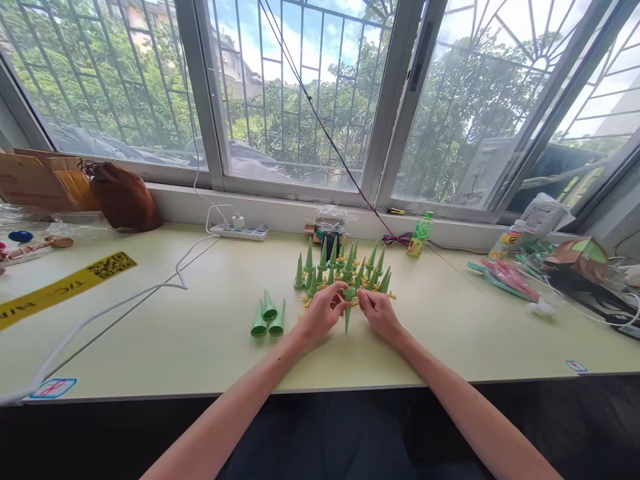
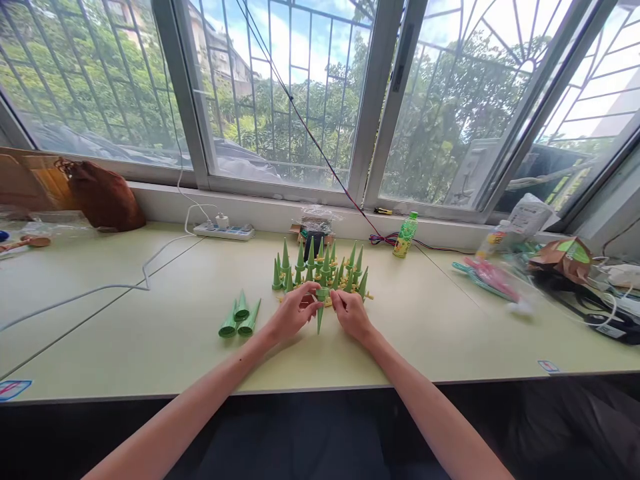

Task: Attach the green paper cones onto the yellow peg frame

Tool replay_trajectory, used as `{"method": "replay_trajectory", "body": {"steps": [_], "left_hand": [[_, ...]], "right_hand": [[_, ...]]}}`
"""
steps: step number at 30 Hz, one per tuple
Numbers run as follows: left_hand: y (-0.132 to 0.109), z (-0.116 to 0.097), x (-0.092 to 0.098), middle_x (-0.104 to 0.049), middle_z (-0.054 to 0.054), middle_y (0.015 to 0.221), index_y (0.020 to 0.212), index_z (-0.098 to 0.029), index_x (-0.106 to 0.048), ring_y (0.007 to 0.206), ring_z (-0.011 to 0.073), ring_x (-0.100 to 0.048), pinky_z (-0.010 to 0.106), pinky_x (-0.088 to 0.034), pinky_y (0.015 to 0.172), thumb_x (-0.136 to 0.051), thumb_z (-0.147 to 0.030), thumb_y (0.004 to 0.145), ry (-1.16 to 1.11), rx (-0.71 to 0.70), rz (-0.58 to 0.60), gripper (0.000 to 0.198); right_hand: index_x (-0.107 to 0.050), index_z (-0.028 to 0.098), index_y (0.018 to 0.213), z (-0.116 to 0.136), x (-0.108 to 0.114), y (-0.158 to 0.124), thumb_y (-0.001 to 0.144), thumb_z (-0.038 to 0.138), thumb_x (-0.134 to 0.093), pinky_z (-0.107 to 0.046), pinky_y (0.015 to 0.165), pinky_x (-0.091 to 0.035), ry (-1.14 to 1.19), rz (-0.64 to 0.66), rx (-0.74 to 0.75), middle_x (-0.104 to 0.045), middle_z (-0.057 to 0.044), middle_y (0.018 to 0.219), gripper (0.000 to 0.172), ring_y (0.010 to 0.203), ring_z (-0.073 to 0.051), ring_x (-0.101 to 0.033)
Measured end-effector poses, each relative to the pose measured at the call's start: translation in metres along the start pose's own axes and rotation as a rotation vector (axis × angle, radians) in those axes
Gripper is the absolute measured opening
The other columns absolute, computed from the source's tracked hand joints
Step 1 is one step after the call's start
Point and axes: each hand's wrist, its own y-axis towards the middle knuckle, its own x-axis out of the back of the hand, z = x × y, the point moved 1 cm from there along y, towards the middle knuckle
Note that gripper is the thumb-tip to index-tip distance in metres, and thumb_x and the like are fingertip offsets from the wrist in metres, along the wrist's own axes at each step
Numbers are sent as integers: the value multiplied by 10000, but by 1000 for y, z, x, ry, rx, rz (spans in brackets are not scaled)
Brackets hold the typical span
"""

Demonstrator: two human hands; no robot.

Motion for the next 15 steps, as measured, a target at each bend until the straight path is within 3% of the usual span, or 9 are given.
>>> {"method": "replay_trajectory", "body": {"steps": [8,15], "left_hand": [[1,1,0,-618,40,965,1087,-184,-552,636,84,-562,216,-498,632,-564,-240,876,62,-90,-38,219],[1,3,2,-618,42,946,1108,-191,-568,626,79,-543,213,-488,638,-521,-229,913,200,-226,-61,204]], "right_hand": [[-364,188,561,0,-1,1,970,455,-361,-260,493,-247,20,-24,-24,-382,23,507,488,478,-97,-327],[-399,186,590,2,0,1,980,454,-353,-252,501,-272,40,-17,-10,-401,24,523,476,485,-99,-352]]}}
